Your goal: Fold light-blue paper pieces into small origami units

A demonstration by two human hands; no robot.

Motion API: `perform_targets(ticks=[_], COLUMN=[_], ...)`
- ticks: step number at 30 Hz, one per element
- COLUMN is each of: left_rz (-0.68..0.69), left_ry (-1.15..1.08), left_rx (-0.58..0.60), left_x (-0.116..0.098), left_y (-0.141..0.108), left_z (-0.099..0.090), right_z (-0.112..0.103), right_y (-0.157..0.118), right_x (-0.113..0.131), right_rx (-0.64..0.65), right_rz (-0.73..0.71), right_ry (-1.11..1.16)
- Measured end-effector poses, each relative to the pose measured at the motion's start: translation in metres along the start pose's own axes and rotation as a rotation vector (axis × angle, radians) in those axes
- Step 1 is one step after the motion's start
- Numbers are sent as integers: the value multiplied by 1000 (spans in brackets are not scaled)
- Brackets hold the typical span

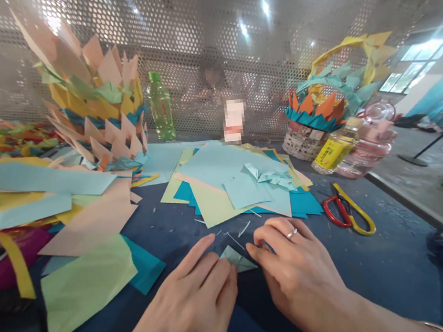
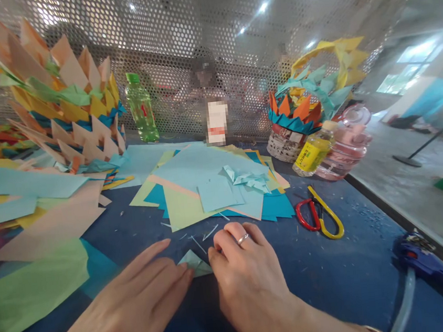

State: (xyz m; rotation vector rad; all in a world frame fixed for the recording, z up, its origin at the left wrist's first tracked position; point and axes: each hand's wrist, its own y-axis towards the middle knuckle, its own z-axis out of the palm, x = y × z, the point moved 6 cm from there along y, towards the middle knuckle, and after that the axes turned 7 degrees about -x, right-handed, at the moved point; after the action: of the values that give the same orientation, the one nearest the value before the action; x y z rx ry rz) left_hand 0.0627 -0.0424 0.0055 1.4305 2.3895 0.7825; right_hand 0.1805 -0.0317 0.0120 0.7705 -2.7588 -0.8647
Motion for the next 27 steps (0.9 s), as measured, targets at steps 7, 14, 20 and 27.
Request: perform_targets(ticks=[7, 14, 20, 27], left_rz=[-39, -6, 0, 9], left_ry=[-11, 16, 22, 12], left_rx=[6, 0, 10, 1], left_x=[1, 0, 2, 4], left_y=[0, 0, -1, -2], left_z=[0, -2, 0, 0], right_z=[-3, 0, -4, -5], right_y=[-1, -3, -3, -4], right_x=[-3, -5, 0, 0], right_rx=[-29, 25, -37, -29], right_rz=[-16, 22, -8, -16], right_ry=[-29, -187, -93, -65])
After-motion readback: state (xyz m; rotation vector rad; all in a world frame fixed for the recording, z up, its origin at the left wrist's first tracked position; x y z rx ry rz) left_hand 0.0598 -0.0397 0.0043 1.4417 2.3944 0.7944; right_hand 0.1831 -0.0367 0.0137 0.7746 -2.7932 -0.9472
